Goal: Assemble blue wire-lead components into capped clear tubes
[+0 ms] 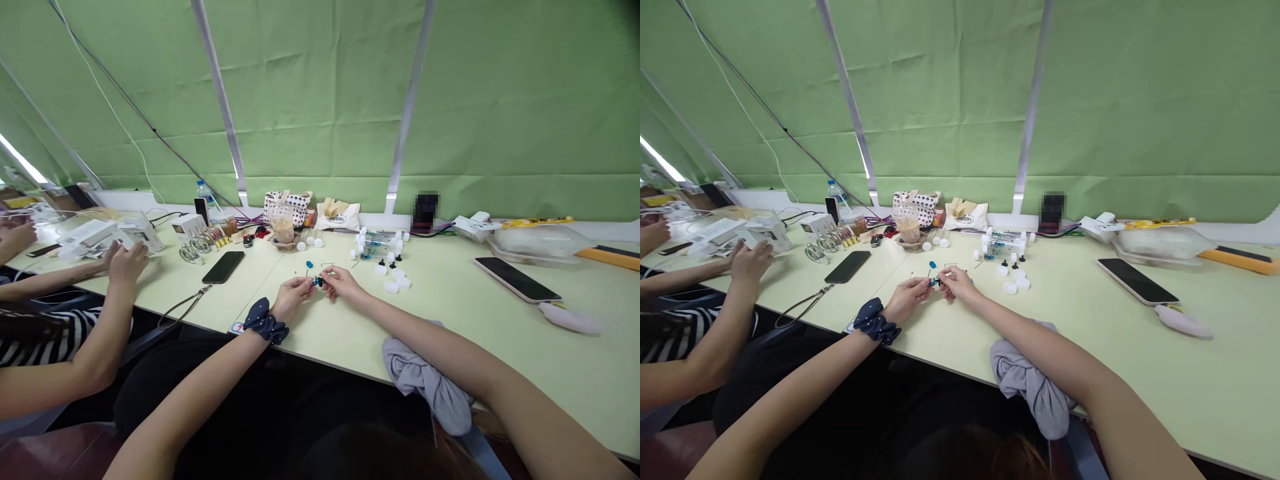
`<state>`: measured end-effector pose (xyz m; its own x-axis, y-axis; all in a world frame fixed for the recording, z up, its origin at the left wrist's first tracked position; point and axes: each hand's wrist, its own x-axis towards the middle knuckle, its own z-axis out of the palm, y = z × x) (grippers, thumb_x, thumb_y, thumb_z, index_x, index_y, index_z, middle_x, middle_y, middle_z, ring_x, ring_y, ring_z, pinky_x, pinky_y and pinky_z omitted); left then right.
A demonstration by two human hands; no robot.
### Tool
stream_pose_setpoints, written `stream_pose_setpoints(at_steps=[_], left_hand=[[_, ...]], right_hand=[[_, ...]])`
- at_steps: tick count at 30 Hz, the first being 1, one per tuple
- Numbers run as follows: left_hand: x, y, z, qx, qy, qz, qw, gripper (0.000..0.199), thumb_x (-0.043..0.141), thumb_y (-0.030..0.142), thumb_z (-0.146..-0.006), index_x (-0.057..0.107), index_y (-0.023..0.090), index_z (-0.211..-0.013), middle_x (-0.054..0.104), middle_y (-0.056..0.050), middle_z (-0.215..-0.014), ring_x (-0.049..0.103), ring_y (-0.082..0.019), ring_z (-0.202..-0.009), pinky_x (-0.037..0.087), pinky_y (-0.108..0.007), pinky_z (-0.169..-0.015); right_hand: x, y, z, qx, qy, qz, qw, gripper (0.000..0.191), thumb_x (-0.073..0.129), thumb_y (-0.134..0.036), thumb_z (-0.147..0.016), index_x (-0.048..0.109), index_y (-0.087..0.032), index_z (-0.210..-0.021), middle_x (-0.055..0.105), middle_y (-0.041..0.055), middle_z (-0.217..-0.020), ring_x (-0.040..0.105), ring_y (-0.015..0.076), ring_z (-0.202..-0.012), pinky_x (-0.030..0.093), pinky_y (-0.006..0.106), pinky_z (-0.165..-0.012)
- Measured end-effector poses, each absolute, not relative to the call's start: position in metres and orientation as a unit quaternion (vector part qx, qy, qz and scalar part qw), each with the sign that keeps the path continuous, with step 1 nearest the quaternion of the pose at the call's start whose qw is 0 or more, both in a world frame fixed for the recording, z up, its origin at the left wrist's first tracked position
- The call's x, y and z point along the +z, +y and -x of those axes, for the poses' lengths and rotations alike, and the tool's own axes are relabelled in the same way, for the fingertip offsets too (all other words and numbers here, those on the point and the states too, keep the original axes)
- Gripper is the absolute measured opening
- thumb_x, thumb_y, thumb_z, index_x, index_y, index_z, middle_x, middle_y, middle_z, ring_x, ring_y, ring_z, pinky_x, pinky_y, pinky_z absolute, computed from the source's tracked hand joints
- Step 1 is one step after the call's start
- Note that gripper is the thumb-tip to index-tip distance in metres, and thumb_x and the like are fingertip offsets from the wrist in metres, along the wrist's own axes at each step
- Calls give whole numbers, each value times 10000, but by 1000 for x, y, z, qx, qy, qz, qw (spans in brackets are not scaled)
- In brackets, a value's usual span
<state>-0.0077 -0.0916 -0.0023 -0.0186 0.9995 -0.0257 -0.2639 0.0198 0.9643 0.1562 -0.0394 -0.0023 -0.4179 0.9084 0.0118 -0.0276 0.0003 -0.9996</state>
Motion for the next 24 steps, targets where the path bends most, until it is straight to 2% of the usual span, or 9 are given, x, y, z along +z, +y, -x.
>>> stream_pose_setpoints(at_steps=[6,13,18,24], left_hand=[[-8,-89,11,576,416,-409,573,431,813,404,-584,687,101,-864,685,-86,-807,629,-154,-763,449,-302,-779],[-9,-91,10,572,412,-425,568,411,813,402,-587,708,111,-858,693,-76,-821,618,-138,-731,449,-282,-761],[-6,-92,11,559,410,-437,574,384,815,387,-593,717,116,-848,704,-89,-846,623,-141,-731,456,-272,-747],[-3,-93,12,559,412,-430,577,346,816,356,-602,700,111,-817,702,-78,-817,632,-140,-725,462,-260,-738]], right_hand=[[1,-43,-159,641,-574,351,369,318,731,-351,-712,563,-162,-904,604,-32,-604,550,82,-437,418,181,-384],[-4,-36,-157,655,-557,377,345,351,649,-455,-772,600,-115,-703,562,-1,-529,498,67,-401,360,174,-358],[-7,-35,-153,689,-528,321,378,278,726,-372,-687,629,-121,-759,593,3,-613,541,84,-483,471,217,-444],[-7,-37,-152,696,-525,310,379,353,733,-436,-663,621,-135,-811,638,42,-716,627,151,-592,534,294,-509]])
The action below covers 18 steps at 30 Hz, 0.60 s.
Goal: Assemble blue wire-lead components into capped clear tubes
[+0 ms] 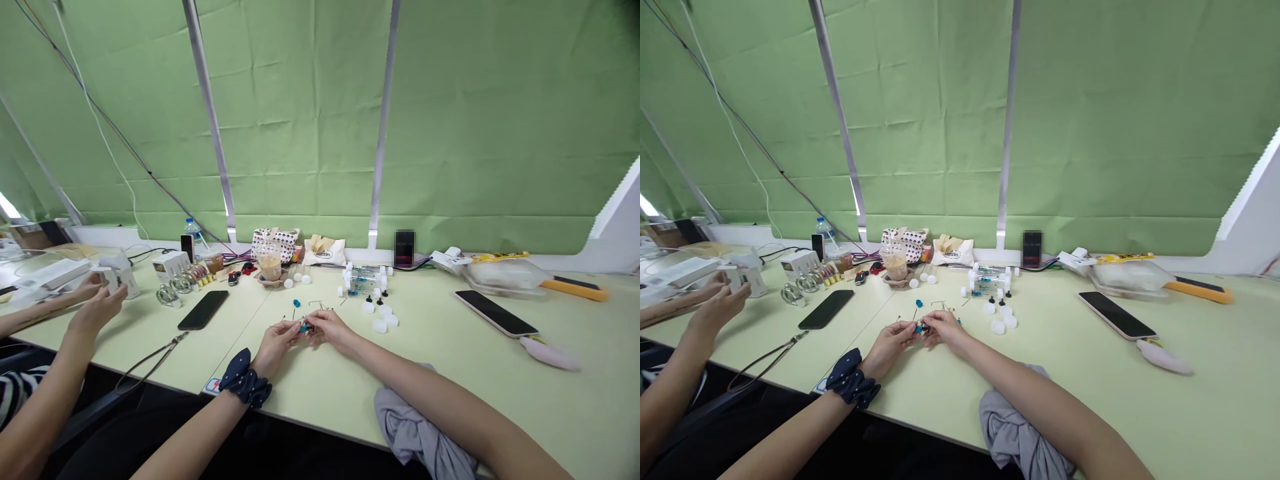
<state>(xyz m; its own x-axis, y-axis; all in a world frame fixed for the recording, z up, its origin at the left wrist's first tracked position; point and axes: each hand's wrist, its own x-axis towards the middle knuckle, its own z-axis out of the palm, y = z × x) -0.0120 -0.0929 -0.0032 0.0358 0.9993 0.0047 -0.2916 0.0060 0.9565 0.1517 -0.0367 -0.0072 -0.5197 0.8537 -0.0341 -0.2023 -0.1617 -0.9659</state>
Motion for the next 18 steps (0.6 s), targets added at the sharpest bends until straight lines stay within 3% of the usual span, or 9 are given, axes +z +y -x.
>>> stream_pose_setpoints(at_steps=[6,18], left_hand=[[-5,-92,14,574,402,-412,582,356,820,371,-591,674,107,-778,699,-84,-796,645,-161,-767,474,-282,-776],[-7,-90,15,574,406,-420,574,326,823,368,-586,675,117,-734,681,-56,-782,634,-150,-755,470,-260,-758]], right_hand=[[-9,-35,-152,725,-517,262,372,368,788,-369,-604,642,-123,-836,651,54,-748,628,160,-661,554,329,-590],[-8,-33,-148,723,-522,293,345,338,707,-420,-694,628,-129,-846,631,28,-696,561,104,-525,504,274,-504]])
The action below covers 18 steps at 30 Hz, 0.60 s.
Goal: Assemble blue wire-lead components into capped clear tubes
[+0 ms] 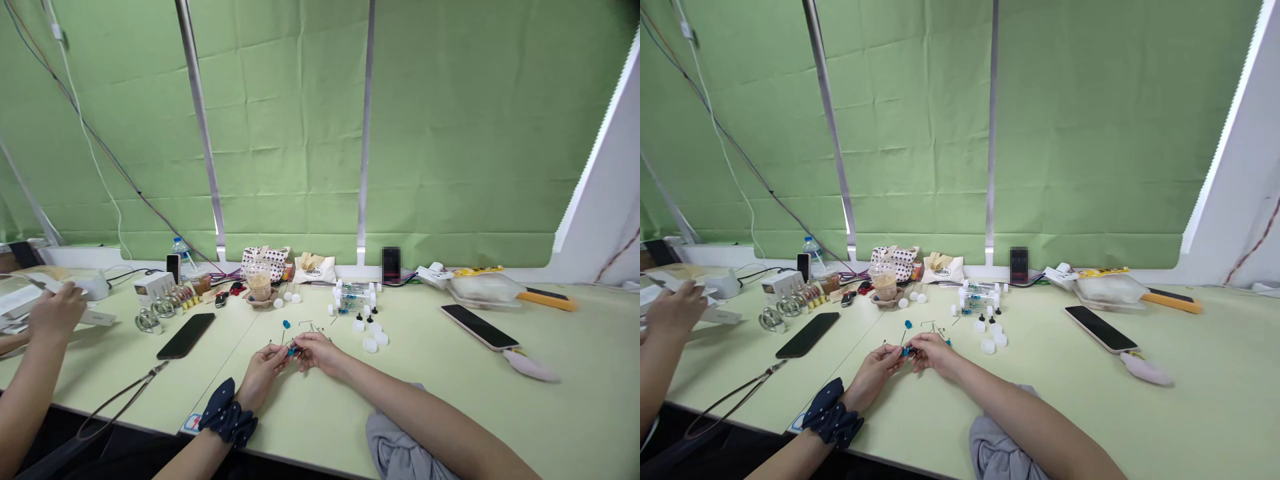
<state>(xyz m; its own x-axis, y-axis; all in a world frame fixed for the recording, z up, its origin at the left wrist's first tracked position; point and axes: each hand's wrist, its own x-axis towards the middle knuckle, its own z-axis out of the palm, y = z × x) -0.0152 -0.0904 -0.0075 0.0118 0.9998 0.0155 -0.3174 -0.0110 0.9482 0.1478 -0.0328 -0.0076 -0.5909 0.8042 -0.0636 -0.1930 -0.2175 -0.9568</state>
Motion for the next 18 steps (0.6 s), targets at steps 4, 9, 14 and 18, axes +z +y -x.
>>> stream_pose_setpoints(at_steps=[4,9,14,18], left_hand=[[-4,-91,14,573,412,-413,576,327,841,359,-556,673,119,-701,674,-52,-727,626,-140,-707,467,-246,-710],[-3,-91,14,571,409,-411,581,339,847,361,-542,676,119,-708,677,-55,-730,630,-144,-697,478,-255,-717],[-4,-92,16,581,400,-406,581,332,836,360,-563,679,121,-732,687,-62,-777,638,-152,-745,487,-265,-761],[-3,-93,15,582,398,-408,581,330,830,365,-571,677,118,-727,687,-62,-779,640,-149,-749,487,-265,-777]], right_hand=[[-13,-28,-145,724,-521,292,345,320,664,-432,-746,609,-132,-843,631,27,-691,565,103,-509,509,280,-504],[-18,-24,-144,722,-525,293,342,345,629,-466,-779,583,-129,-841,633,33,-669,601,126,-524,525,306,-537],[-14,-26,-147,737,-523,269,333,378,719,-433,-694,578,-133,-876,671,63,-784,641,154,-610,534,322,-571],[-11,-27,-149,745,-516,264,330,374,765,-356,-643,591,-127,-883,669,56,-775,637,146,-626,535,320,-602]])
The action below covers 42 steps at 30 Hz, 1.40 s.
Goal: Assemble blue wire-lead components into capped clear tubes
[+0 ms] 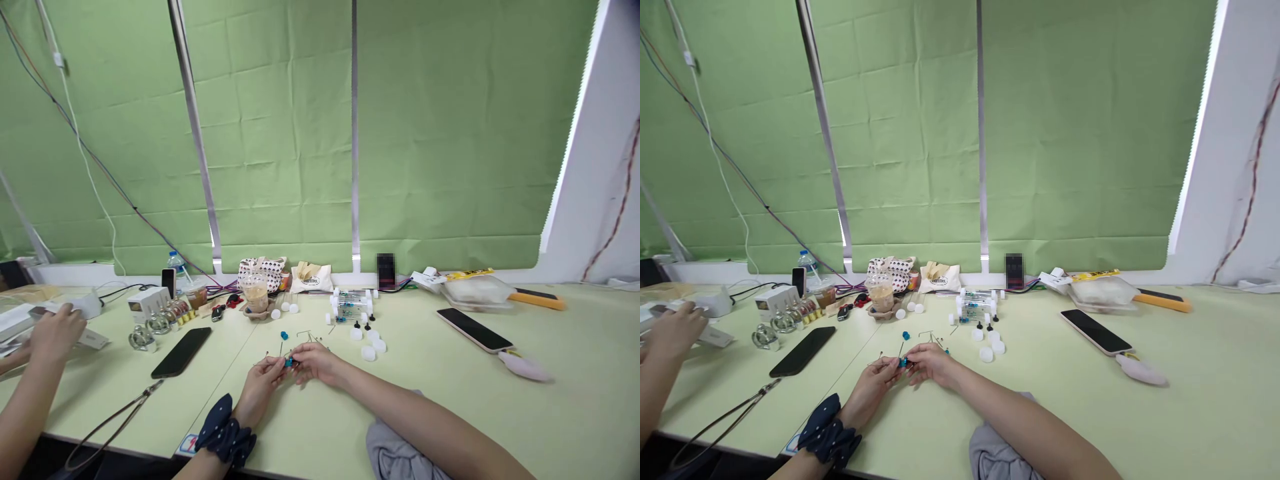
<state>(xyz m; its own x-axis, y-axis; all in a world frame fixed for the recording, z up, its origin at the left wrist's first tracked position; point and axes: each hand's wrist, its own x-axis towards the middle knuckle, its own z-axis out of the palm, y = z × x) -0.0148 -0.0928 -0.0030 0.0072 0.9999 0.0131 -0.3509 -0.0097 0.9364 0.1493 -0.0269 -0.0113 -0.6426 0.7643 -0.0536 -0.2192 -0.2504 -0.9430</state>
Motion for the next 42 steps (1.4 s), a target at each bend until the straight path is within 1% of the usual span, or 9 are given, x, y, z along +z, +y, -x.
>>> stream_pose_setpoints(at_steps=[5,8,12,19,24,29,32,35,42], left_hand=[[0,-94,12,576,410,-413,574,356,845,376,-534,675,117,-709,678,-58,-766,633,-146,-720,491,-261,-748],[2,-95,11,577,411,-412,573,363,847,377,-529,676,116,-715,678,-60,-766,634,-145,-717,491,-259,-745],[2,-95,11,579,411,-412,571,368,844,384,-534,678,113,-720,685,-74,-779,638,-157,-735,492,-271,-754],[-1,-94,12,581,415,-417,563,385,848,397,-518,670,116,-712,687,-75,-774,636,-155,-708,494,-275,-739],[1,-96,10,580,412,-415,568,382,842,398,-531,673,114,-723,687,-81,-780,637,-155,-727,491,-270,-747],[-2,-95,10,583,413,-416,563,394,854,399,-501,676,119,-715,685,-73,-760,640,-159,-685,492,-285,-723],[-3,-94,10,586,407,-416,564,378,851,392,-513,678,124,-715,686,-71,-756,640,-158,-695,488,-278,-721],[-4,-94,10,585,401,-418,568,362,843,391,-535,676,122,-710,689,-76,-759,640,-158,-712,487,-277,-739],[-8,-91,10,578,392,-426,575,353,842,381,-541,665,124,-705,694,-71,-757,644,-158,-707,482,-280,-742]], right_hand=[[-11,-26,-148,747,-503,282,331,267,703,-341,-709,601,-108,-790,643,46,-700,603,127,-560,531,317,-576],[-10,-28,-148,747,-498,284,336,245,679,-332,-729,605,-106,-787,642,52,-687,599,131,-557,528,312,-561],[-11,-27,-148,749,-505,268,336,260,721,-305,-683,619,-114,-826,662,57,-737,609,130,-596,530,306,-584],[-12,-26,-147,742,-499,289,341,260,701,-346,-699,615,-107,-754,638,49,-656,598,133,-550,525,310,-552],[-9,-30,-149,742,-511,271,339,319,771,-332,-628,627,-111,-806,656,53,-712,611,134,-600,526,297,-568],[-12,-29,-148,737,-510,292,334,307,721,-391,-693,613,-110,-750,638,40,-657,576,109,-520,520,298,-565],[-11,-29,-149,737,-513,284,337,332,741,-396,-671,607,-120,-797,656,49,-713,594,118,-557,523,306,-579],[-10,-30,-150,735,-524,271,333,359,778,-358,-624,608,-120,-832,662,52,-737,617,135,-607,521,305,-595],[-10,-29,-150,735,-500,302,344,317,731,-377,-675,591,-130,-815,607,1,-625,587,123,-530,517,308,-564]])
